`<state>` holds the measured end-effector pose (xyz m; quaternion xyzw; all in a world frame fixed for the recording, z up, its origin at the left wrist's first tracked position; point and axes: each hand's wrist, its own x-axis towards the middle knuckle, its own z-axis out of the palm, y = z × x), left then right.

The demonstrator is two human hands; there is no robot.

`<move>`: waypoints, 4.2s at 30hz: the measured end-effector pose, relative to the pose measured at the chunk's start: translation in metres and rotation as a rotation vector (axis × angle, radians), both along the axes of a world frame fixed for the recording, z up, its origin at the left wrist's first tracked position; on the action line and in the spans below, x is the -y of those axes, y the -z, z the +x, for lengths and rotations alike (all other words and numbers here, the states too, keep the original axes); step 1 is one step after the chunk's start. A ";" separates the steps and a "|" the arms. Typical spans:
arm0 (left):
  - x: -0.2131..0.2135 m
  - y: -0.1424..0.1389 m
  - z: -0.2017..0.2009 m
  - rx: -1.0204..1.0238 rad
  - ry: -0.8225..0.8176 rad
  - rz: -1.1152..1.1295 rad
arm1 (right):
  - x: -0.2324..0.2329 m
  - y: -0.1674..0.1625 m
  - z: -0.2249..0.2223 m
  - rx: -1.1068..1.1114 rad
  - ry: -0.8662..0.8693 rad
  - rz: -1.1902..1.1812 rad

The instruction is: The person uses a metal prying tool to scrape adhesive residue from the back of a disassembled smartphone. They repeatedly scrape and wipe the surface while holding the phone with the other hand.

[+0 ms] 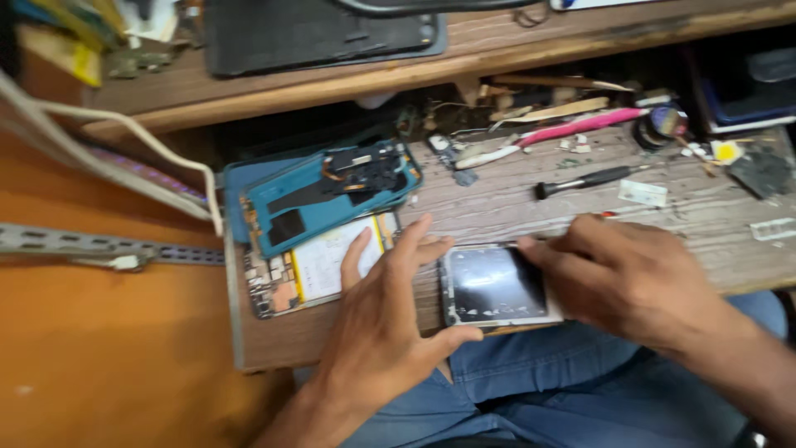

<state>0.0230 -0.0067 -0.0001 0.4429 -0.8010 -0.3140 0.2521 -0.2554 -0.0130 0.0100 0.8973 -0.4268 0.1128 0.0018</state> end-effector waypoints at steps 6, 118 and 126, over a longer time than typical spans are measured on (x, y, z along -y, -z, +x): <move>0.000 0.000 0.000 -0.007 -0.011 -0.022 | -0.004 0.003 -0.003 -0.010 0.073 0.042; 0.006 0.015 -0.066 -1.084 -0.106 0.965 | -0.009 -0.033 -0.037 0.666 0.421 0.274; 0.001 0.015 -0.060 -0.999 -0.051 0.936 | -0.029 -0.014 -0.014 0.911 0.302 0.294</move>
